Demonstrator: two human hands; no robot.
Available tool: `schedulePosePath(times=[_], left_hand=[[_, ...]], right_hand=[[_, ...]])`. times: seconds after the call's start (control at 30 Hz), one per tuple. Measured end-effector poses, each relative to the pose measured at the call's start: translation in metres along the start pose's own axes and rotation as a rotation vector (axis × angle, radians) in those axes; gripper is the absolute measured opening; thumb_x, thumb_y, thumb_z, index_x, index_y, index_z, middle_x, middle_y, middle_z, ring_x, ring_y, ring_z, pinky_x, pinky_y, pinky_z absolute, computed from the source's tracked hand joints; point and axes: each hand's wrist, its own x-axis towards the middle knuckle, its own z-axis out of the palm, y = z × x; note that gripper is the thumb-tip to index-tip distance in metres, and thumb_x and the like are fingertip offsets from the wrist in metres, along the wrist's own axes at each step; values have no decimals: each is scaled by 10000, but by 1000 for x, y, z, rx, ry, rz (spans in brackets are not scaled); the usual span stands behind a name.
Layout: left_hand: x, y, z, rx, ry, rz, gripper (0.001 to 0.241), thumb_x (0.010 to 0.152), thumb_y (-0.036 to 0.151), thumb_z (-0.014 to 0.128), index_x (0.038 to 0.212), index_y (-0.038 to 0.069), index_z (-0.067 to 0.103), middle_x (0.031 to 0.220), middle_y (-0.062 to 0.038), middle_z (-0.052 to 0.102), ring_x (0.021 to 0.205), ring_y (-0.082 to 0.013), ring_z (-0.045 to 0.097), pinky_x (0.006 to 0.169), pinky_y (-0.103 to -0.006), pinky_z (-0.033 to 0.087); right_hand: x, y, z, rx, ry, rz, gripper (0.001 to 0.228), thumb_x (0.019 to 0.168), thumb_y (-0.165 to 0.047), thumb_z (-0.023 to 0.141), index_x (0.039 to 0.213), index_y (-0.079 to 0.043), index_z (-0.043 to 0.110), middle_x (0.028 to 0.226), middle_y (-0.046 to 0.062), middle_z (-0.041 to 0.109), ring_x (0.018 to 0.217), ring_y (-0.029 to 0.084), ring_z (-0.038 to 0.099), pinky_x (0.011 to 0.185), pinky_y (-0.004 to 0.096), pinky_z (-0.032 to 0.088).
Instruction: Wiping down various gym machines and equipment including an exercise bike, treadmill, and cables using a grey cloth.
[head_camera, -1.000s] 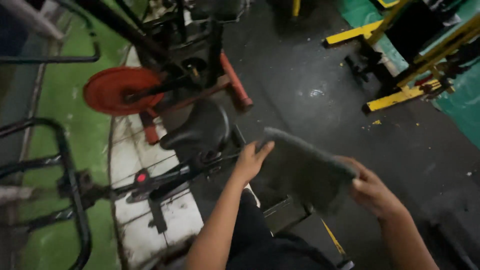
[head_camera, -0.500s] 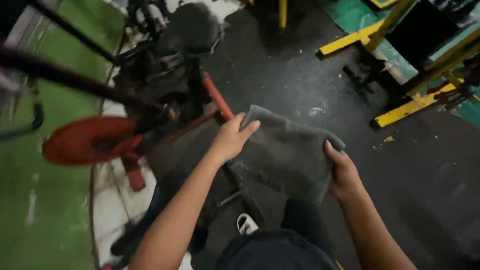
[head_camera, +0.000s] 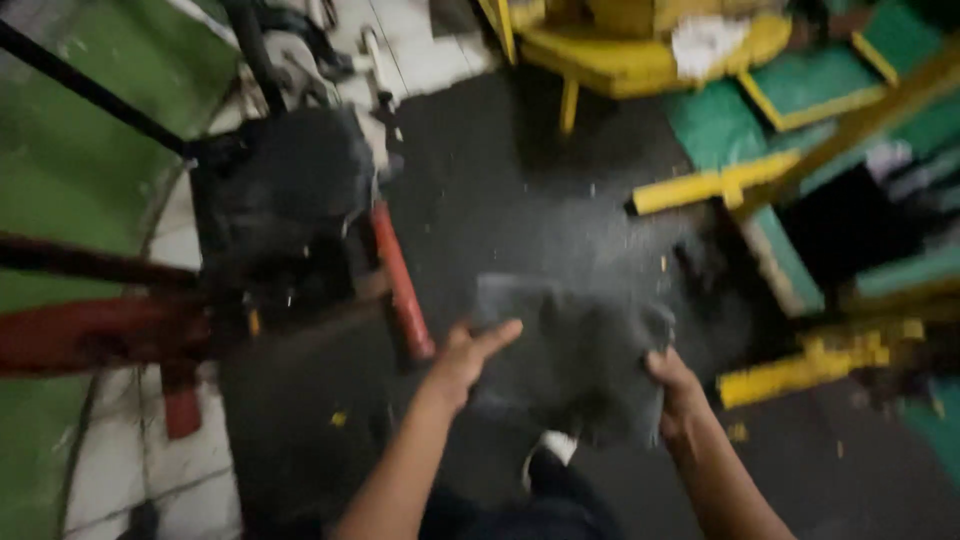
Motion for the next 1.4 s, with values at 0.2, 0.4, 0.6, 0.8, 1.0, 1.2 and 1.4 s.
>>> schedulePosePath(times=[0.2, 0.4, 0.6, 0.8, 1.0, 1.2, 1.4], left_hand=[[89, 31, 66, -281, -91, 163, 455, 865, 228, 772, 1247, 11, 655, 1149, -81, 735, 1046, -184, 711, 940, -343, 558], [224, 47, 82, -468, -70, 159, 378, 941, 231, 756, 1220, -16, 693, 1105, -82, 732, 984, -188, 700, 886, -351, 554], [362, 130, 80, -454, 44, 109, 389, 863, 256, 772, 1178, 41, 696, 1053, -64, 742, 938, -185, 713, 841, -347, 572], [487, 199, 124, -253, -178, 70, 451, 917, 287, 774, 1193, -62, 702, 1098, -151, 755, 969, -246, 726, 874, -377, 579], [603, 218, 206, -48, -166, 260, 598, 843, 192, 808, 1369, 50, 562, 1284, -58, 670, 1190, -185, 639, 1046, -348, 491], [711, 248, 304, -51, -18, 448, 581, 851, 158, 797, 1383, 80, 576, 1274, -14, 676, 1192, -153, 623, 1040, -331, 469], [824, 255, 375, 343, 511, 431, 475, 837, 228, 790, 1257, 91, 617, 1158, -94, 722, 1039, -214, 729, 890, -368, 566]], right_hand=[[97, -72, -12, -1, -10, 112, 781, 719, -270, 826, 1417, -64, 544, 1319, 157, 636, 1233, 363, 591, 1048, 500, 472], [219, -129, 33, -52, 17, 208, 708, 734, -215, 790, 1381, -66, 543, 1306, 151, 649, 1204, 348, 634, 1019, 555, 507], [365, -193, 63, -134, -204, 255, 707, 745, -184, 811, 1380, -27, 542, 1287, 173, 650, 1190, 362, 628, 1020, 541, 504], [467, -274, 53, -140, 31, 250, 632, 745, -154, 767, 1339, -45, 582, 1206, 162, 703, 1067, 337, 703, 906, 518, 570], [552, -364, -15, -86, -4, 194, 500, 789, -120, 735, 1269, -25, 635, 1087, 141, 756, 948, 296, 738, 843, 464, 594], [655, -483, -52, -274, -25, 152, 454, 812, -41, 715, 1263, -19, 664, 1118, 138, 761, 973, 279, 739, 892, 422, 571], [758, -576, -73, -1131, -325, -444, 522, 819, -74, 778, 1316, -84, 617, 1178, 127, 727, 1101, 288, 666, 955, 360, 497]])
